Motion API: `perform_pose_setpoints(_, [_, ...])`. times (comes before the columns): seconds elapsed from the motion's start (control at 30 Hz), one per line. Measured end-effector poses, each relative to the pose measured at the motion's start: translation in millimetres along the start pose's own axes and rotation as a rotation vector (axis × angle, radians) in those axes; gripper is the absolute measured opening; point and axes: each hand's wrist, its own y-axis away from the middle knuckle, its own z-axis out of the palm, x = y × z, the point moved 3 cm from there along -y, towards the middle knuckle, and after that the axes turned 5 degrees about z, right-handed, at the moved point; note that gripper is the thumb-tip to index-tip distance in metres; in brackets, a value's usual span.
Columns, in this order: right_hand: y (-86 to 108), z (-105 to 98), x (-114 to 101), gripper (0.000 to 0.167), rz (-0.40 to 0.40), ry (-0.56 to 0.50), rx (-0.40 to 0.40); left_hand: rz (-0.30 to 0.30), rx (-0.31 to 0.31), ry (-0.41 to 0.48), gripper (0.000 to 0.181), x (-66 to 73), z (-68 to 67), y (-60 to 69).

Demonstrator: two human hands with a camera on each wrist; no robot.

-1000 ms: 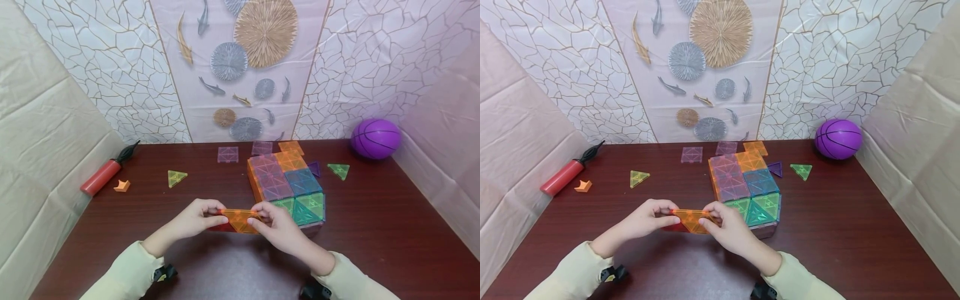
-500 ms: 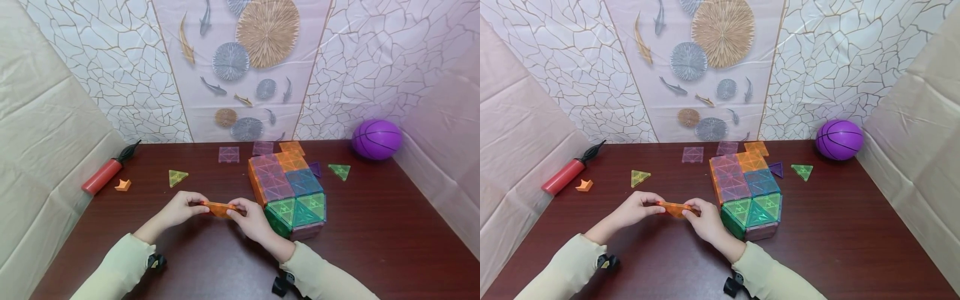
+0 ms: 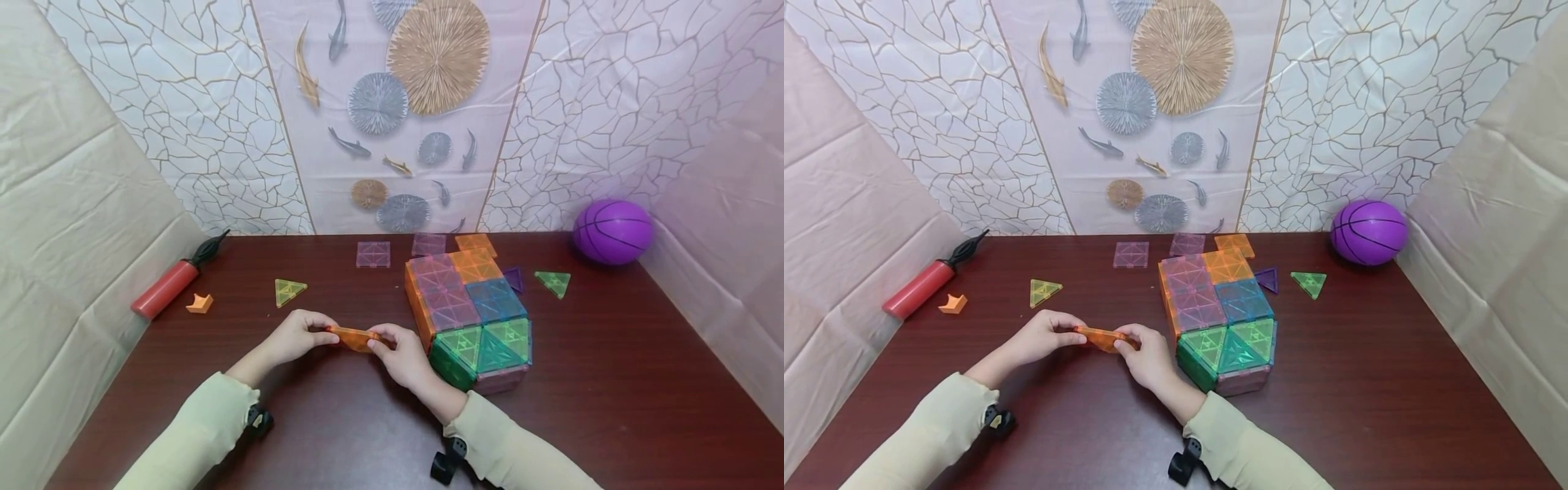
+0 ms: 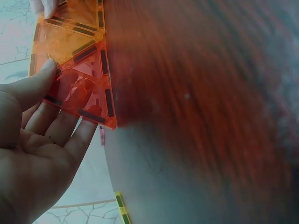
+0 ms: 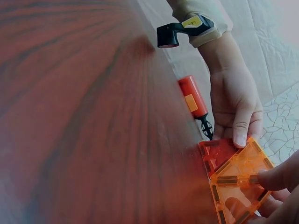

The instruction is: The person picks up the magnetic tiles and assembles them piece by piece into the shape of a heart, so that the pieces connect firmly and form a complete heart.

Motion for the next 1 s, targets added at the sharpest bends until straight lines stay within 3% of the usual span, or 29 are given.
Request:
perform_pose_setpoints(0.37, [0.7,-3.5,2.7,0.019,0.016,0.0,-0.018,-0.045,-0.013,0.009,0.019,-5.0,-1.7,-0.1])
perform_pose_setpoints(0.6, [4.2,-8.5,0.4,0.028,0.032,-0.02,-0.027,-0.06,-0.01,0.043,0.033,-3.0,-6.1,0.9])
perform_pose_setpoints(0.87, [22.0,-30.4,-22.2,0.038,0.013,-0.129,-0.071,-0.045,0.043,0.047,0.044,4.2,-30.0,-4.7])
perform_pose_setpoints(1.0, [33.2,-52.5,-40.8,0.043,-0.068,-0.125,-0.106,-0.032,0.096,0.012,0.044,8.1,-44.4,-7.8])
